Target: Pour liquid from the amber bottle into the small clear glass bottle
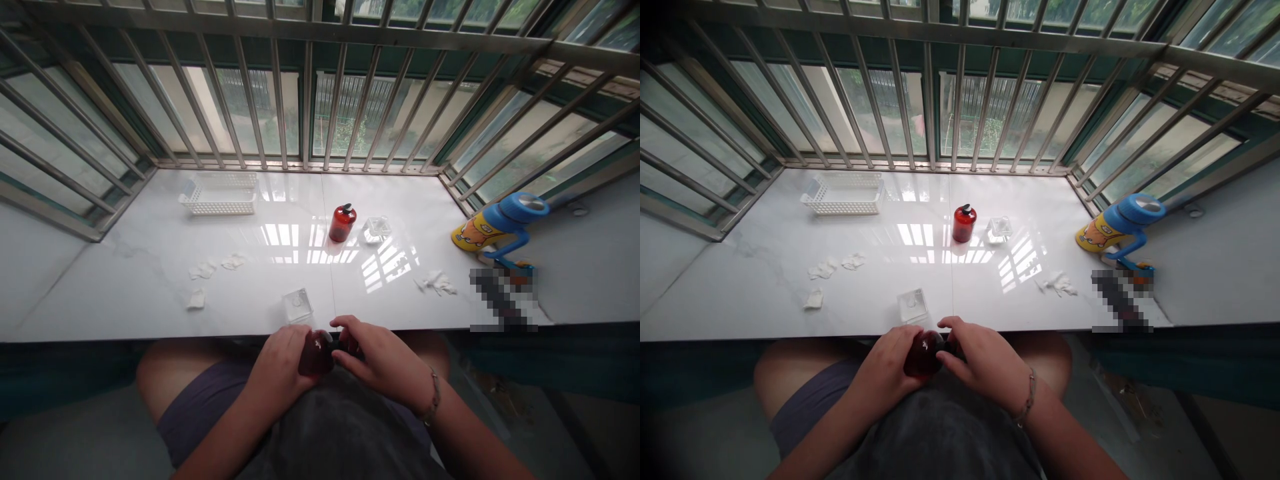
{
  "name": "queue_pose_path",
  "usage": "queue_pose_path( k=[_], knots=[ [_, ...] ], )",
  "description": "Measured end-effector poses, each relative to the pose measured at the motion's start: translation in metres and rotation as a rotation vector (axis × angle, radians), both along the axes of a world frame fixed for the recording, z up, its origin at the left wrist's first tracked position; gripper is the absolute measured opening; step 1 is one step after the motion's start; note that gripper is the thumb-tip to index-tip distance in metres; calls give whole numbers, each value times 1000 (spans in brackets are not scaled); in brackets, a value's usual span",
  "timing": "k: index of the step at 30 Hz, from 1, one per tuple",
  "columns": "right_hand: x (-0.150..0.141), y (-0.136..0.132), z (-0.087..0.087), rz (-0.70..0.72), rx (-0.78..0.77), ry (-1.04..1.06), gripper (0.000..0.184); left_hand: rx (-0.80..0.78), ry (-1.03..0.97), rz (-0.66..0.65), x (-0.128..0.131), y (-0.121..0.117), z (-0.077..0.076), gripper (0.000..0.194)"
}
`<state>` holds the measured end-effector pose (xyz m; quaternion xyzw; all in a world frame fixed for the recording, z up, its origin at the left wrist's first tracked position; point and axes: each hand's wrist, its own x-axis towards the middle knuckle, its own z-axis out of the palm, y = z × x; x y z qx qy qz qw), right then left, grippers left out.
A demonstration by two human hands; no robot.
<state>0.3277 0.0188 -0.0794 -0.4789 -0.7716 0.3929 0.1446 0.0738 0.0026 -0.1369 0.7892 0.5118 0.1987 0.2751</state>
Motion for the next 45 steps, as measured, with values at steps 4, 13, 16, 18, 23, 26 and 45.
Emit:
queue_pose_path(
  k=[4, 13, 16, 18, 23, 26, 45],
  knots=[
    [-1, -1, -1, 34, 58, 48, 51, -12, 4, -11, 0, -1, -2, 54],
    [1, -3, -1, 36, 35, 14, 56, 15, 13, -16, 0, -2, -4, 54],
    [1, -3, 1, 33, 5, -27, 54, 16, 22, -23, 0, -2, -5, 58],
    [0, -4, 1, 10, -5, -48, 57, 1, 32, -26, -1, -2, -6, 57],
    [1, -5, 0, 29, 29, -15, 56, -13, 40, -29, 0, -3, -5, 58],
    [1, -6, 0, 13, 10, -42, 56, -1, 35, -26, 0, -3, -5, 57],
    [-5, -3, 9, 108, 49, -157, 35, 31, 6, -41, 0, -3, -6, 62]
  ],
)
